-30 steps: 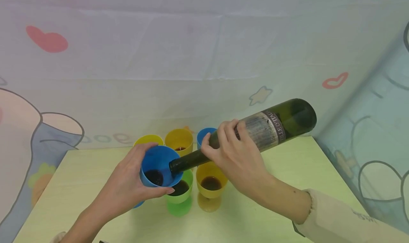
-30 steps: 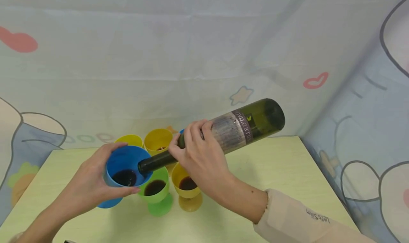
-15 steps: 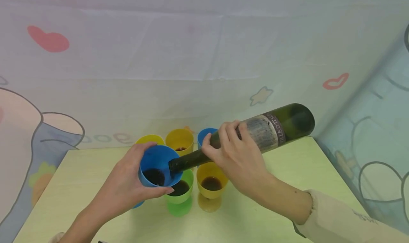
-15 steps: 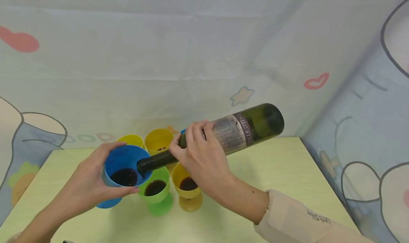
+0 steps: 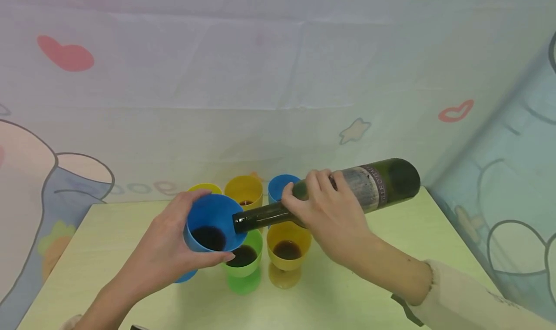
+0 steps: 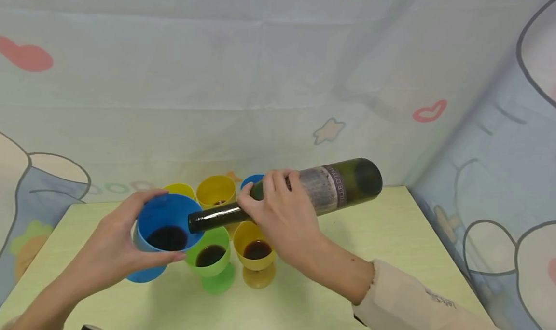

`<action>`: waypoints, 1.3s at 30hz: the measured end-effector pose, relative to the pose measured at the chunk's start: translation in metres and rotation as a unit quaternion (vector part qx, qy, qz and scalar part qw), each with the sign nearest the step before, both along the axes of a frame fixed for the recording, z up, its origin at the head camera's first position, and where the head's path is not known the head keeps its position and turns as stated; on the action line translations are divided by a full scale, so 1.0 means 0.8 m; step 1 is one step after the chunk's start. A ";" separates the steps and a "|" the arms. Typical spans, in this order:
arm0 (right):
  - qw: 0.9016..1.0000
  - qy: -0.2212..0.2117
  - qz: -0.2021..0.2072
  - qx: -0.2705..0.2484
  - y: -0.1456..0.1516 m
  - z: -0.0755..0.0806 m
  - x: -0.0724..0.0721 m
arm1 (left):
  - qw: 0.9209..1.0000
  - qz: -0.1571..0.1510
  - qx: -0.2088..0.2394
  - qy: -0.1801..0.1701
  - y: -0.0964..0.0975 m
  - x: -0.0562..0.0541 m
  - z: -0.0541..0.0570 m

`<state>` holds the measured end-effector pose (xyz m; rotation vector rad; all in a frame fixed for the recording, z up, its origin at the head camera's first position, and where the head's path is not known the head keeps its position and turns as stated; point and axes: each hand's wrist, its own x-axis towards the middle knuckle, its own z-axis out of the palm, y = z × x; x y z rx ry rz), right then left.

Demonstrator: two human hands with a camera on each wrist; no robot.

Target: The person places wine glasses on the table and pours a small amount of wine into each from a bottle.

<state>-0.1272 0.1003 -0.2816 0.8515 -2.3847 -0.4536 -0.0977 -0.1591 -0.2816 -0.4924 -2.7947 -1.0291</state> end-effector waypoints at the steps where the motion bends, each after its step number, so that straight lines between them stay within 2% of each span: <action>1: 1.000 0.002 0.004 -0.007 0.001 -0.001 -0.001 | 1.000 0.000 0.002 -0.003 -0.001 0.000 0.001; 6: 0.999 -0.006 0.019 -0.044 0.007 -0.005 -0.003 | 1.000 0.005 0.018 -0.016 -0.005 0.000 0.004; 11: 0.995 -0.065 0.004 -0.071 0.013 -0.003 -0.003 | 0.999 0.019 0.021 -0.025 -0.011 -0.001 0.004; 17: 0.983 -0.122 -0.020 -0.139 0.029 0.000 -0.009 | 0.998 0.040 0.030 -0.035 -0.027 -0.004 0.006; 21: 0.973 -0.125 -0.016 -0.191 0.047 -0.004 -0.017 | 0.996 0.063 0.047 -0.052 -0.043 -0.006 0.007; 25: 0.959 -0.130 -0.012 -0.250 0.070 -0.011 -0.027 | 0.993 0.089 0.058 -0.057 -0.063 -0.011 0.002; 27: 0.948 -0.146 -0.020 -0.283 0.082 -0.015 -0.032 | 0.991 0.102 0.059 -0.057 -0.073 -0.015 -0.003; 31: 0.912 -0.196 -0.047 -0.356 0.107 -0.026 -0.041 | 0.988 0.134 0.054 -0.059 -0.093 -0.023 -0.017; 35: 0.863 -0.248 -0.059 -0.436 0.133 -0.044 -0.050 | 0.985 0.150 0.059 -0.068 -0.111 -0.032 -0.030; 39: 0.817 -0.278 -0.079 -0.498 0.157 -0.064 -0.056 | 0.982 0.153 0.077 -0.082 -0.125 -0.040 -0.044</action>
